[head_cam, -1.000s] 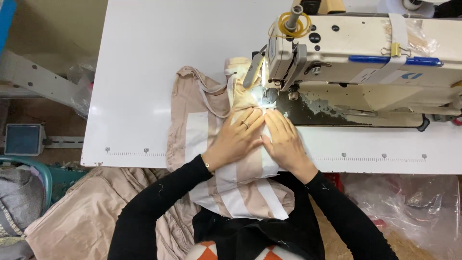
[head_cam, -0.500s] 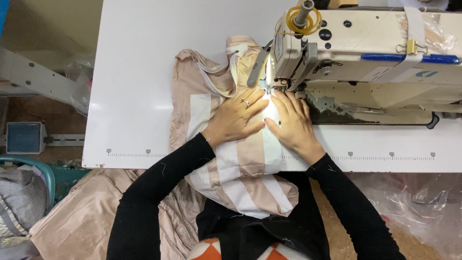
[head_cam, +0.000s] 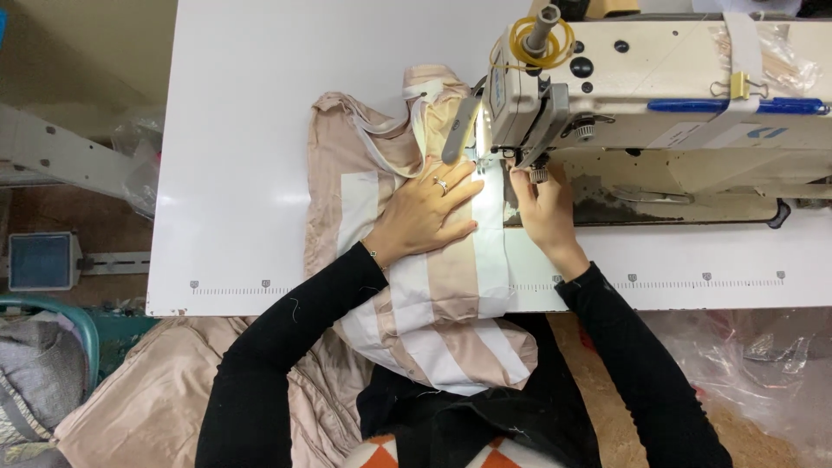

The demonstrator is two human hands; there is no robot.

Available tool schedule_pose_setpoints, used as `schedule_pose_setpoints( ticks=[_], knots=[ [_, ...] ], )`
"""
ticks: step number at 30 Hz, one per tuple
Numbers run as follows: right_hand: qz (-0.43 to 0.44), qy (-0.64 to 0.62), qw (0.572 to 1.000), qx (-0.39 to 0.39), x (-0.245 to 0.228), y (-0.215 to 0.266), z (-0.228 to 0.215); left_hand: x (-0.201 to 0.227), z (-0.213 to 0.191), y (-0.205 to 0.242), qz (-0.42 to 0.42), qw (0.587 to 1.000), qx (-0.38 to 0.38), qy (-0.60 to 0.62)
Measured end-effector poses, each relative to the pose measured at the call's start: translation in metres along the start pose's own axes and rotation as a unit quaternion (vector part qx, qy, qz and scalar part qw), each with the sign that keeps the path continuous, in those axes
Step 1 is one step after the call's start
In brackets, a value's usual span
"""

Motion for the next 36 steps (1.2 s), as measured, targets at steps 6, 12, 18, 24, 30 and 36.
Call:
schedule_pose_setpoints(
  ticks=[6, 12, 18, 24, 30, 36],
  knots=[
    [-0.201, 0.081, 0.976, -0.035, -0.038, 0.054, -0.011, -0.009, 0.002, -0.005, -0.002, 1.0, -0.011, 0.01],
    [-0.199, 0.075, 0.977, -0.004, -0.032, 0.068, -0.022, -0.027, 0.004, -0.017, 0.006, 0.999, 0.019, 0.035],
    [-0.145, 0.068, 0.984, -0.079, -0.034, 0.101, -0.065, -0.023, 0.001, -0.013, 0.063, 0.993, 0.094, 0.022],
    [-0.235, 0.244, 0.938, -0.067, -0.04, 0.133, -0.042, -0.028, 0.011, -0.007, 0.08, 0.99, 0.068, 0.095],
    [-0.341, 0.102, 0.922, 0.155, -0.022, 0.167, 0.0, 0.018, 0.007, -0.006, -0.015, 0.999, 0.034, 0.038],
    [-0.39, -0.051, 0.918, 0.048, -0.067, 0.183, -0.012, 0.051, -0.026, 0.046, -0.06, 0.997, -0.025, -0.04]
  ],
)
Point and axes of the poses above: each hand's wrist, its own y-axis away from the middle knuckle, its own z-axis out of the palm, x = y × z, the point moved 2 cm from there along -y, towards the middle knuckle, and after that the axes turned 9 degrees about z, right-handed, at the moved point
